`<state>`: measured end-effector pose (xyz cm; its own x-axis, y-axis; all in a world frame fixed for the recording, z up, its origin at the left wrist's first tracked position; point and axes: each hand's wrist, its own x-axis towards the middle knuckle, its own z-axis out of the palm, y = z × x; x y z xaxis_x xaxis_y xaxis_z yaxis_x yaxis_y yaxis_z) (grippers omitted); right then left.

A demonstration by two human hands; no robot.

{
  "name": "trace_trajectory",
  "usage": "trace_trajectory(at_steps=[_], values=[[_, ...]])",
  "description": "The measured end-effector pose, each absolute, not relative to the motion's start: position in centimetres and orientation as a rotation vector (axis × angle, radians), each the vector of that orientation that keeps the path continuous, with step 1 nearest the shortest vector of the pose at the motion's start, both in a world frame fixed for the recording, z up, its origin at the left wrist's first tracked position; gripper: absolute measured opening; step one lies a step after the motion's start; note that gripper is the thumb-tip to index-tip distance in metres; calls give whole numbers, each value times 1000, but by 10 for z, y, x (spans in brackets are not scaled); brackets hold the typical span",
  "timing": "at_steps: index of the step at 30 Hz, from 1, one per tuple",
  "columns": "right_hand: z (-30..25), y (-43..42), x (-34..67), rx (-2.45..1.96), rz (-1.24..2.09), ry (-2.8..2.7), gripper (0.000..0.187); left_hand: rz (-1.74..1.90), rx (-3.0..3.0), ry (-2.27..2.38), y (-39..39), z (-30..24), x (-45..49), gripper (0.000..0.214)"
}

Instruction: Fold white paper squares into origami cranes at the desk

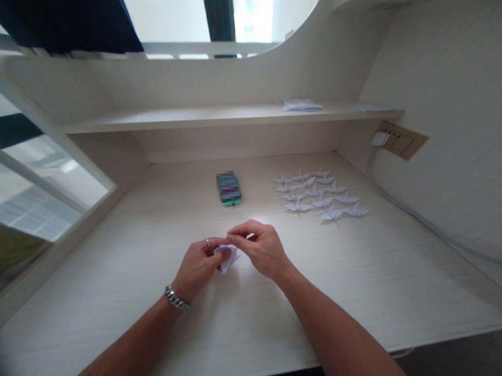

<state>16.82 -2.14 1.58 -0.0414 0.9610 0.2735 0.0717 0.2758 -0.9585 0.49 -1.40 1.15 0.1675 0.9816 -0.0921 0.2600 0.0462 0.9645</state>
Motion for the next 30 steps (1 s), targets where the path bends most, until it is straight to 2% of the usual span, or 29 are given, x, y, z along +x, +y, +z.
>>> trace_trajectory(at_steps=[7,15,30], values=[[7,-16,169,-1070,1121,-1420,25,1189,1377,1176,-14,12,3,26],[0,-14,161,-955,1228,-1215,14,1237,1428,982,-18,6,4,22],[7,-16,159,-958,1275,-1117,11,1281,1524,1079,-21,7,0,15]])
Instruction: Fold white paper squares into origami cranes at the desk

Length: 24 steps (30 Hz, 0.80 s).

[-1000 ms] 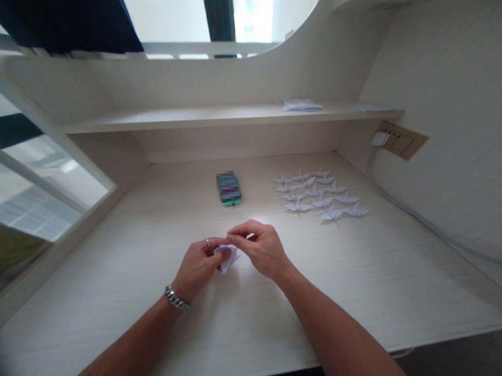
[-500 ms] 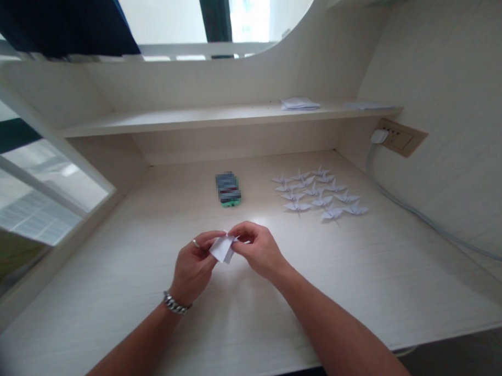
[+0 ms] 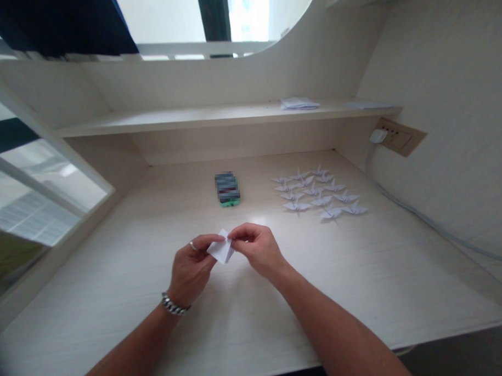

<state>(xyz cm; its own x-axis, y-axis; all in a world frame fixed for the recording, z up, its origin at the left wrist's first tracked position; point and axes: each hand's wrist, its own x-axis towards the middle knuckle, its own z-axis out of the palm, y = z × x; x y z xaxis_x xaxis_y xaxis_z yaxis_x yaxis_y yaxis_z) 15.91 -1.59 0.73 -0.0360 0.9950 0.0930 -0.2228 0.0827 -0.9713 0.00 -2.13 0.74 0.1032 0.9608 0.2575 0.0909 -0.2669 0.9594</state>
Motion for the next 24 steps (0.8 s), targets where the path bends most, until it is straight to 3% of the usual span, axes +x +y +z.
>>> trace_trajectory(at_steps=[11,14,20,24], values=[[14,-20,164,-1053,1217,-1334,11,1187,1512,1123,-19,11,0,13],[15,-21,163,-1095,1205,-1379,14,1125,1462,1103,-17,11,2,21],[7,-16,160,-1135,1209,-1274,19,1129,1097,909,-17,10,5,34],[5,-15,160,-1151,1194,-1249,20,1124,968,876,-17,13,5,29]])
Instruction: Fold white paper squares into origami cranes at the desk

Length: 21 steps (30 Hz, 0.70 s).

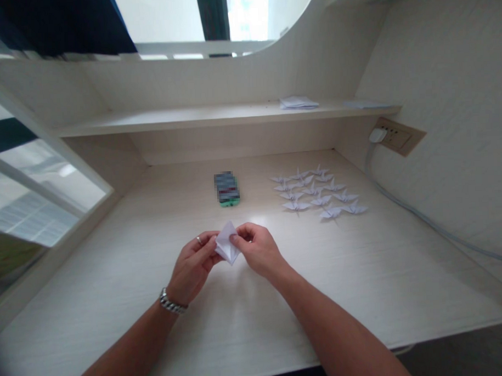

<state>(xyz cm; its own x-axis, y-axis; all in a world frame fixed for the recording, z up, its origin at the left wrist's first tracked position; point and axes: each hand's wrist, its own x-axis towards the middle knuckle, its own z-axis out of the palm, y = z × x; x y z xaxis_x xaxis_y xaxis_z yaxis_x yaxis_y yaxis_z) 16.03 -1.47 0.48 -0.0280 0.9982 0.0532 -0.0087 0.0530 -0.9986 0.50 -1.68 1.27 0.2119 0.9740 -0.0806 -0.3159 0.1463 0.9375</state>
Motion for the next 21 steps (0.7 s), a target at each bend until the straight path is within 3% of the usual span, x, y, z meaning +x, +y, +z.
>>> trace_trajectory(at_steps=[21], values=[[16,-23,162,-1197,1032,-1431,14,1052,1048,915,-15,8,1,30]])
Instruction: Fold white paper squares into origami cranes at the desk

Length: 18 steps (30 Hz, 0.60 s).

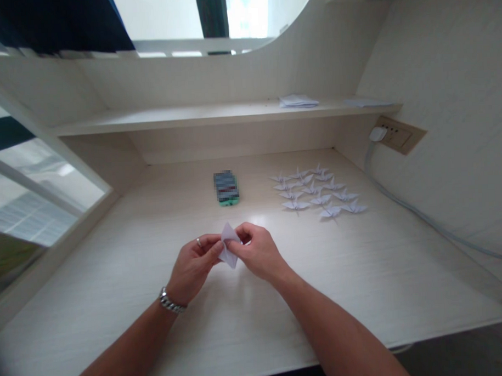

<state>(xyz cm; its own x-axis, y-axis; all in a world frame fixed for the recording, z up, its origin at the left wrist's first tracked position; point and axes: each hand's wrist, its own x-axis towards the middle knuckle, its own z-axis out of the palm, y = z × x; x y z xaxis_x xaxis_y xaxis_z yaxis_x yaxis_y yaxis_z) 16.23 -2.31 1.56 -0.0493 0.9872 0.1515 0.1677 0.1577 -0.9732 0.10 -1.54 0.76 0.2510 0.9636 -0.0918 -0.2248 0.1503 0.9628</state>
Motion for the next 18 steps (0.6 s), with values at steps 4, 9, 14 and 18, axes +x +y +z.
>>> trace_trajectory(at_steps=[4,9,14,18], values=[[11,-19,165,-1085,1209,-1365,19,1059,1031,891,-13,6,-1,27],[8,-18,165,-1081,1239,-1314,20,1048,1045,919,-12,7,-1,25],[10,-20,163,-1113,1187,-1360,19,1041,1047,960,-12,7,0,25],[10,-22,162,-1129,1146,-1393,18,1035,1046,981,-11,6,1,25]])
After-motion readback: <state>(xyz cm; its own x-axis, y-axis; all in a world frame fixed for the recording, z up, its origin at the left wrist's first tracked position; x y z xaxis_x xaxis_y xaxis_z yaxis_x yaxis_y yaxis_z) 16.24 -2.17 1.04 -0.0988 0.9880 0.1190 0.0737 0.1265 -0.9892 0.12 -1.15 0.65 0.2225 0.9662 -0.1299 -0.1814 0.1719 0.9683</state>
